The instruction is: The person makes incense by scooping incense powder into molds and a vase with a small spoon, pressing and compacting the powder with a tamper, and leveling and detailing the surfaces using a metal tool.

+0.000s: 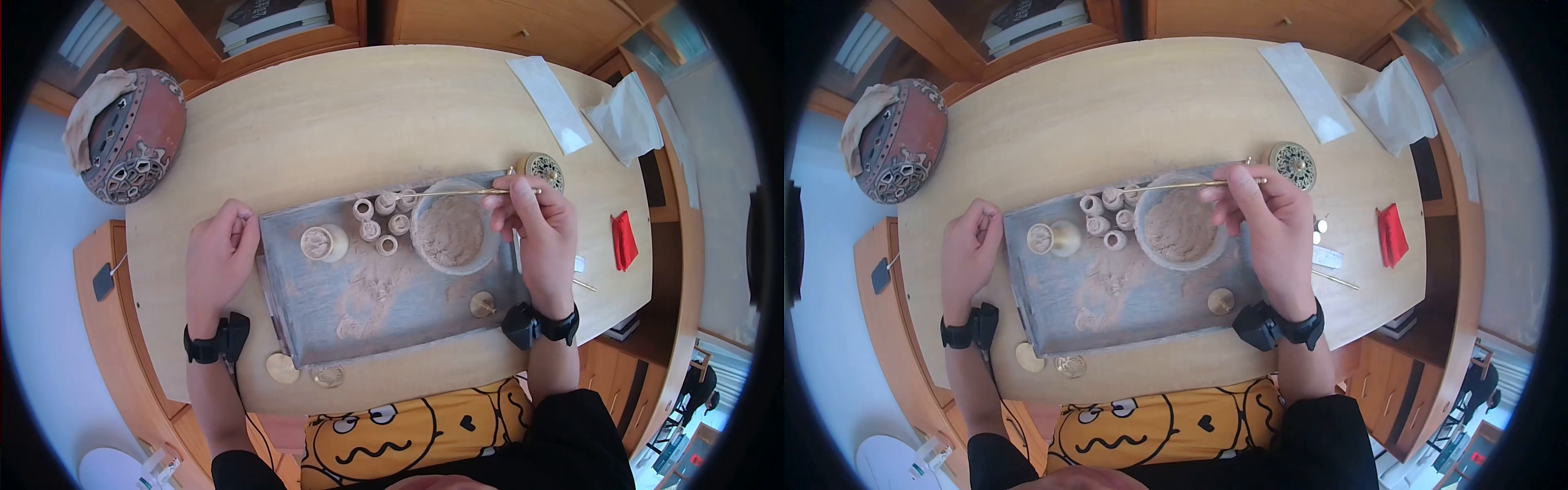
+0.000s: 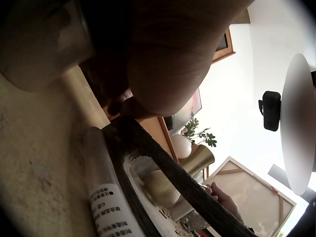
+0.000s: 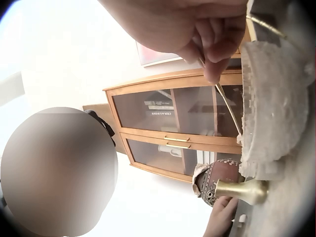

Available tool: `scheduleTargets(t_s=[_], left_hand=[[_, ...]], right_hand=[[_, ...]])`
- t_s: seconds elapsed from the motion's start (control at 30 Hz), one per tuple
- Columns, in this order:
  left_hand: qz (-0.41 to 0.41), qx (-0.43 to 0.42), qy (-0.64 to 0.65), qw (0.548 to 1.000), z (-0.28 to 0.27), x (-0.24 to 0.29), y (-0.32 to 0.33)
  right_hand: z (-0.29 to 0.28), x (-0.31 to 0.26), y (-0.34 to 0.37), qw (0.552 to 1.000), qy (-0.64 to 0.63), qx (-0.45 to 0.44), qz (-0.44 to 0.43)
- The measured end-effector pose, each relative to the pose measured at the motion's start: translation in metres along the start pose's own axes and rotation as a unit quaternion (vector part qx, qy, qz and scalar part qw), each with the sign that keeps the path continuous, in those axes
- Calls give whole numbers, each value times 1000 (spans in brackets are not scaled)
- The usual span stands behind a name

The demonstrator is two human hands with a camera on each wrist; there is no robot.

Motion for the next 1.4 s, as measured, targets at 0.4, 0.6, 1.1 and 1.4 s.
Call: scheduleTargets(t_s=[0.4, 0.6, 1.1, 1.4], left_hand=[[7, 0, -12, 1000, 0, -2, -1], [-3, -1, -8, 1000, 1, -3, -1], [-4, 5, -8, 1000, 0, 0, 0], [-6, 10, -13, 1000, 1, -2, -1]], right_hand=[[-16, -23, 11, 987, 50, 67, -135], [-36, -22, -2, 979, 167, 92, -73], [-23, 8, -9, 997, 10, 31, 68], [-17, 7, -3, 996, -8, 46, 70]])
Point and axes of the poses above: each hand's wrist, its own y-axis away from the middle knuckle, its own z-axis out of the palm, x = y × z, the point moved 5 cm from there along -y, towards the middle knuckle, and after that the axes turned 7 degrees about y, right-handed, at the moved point
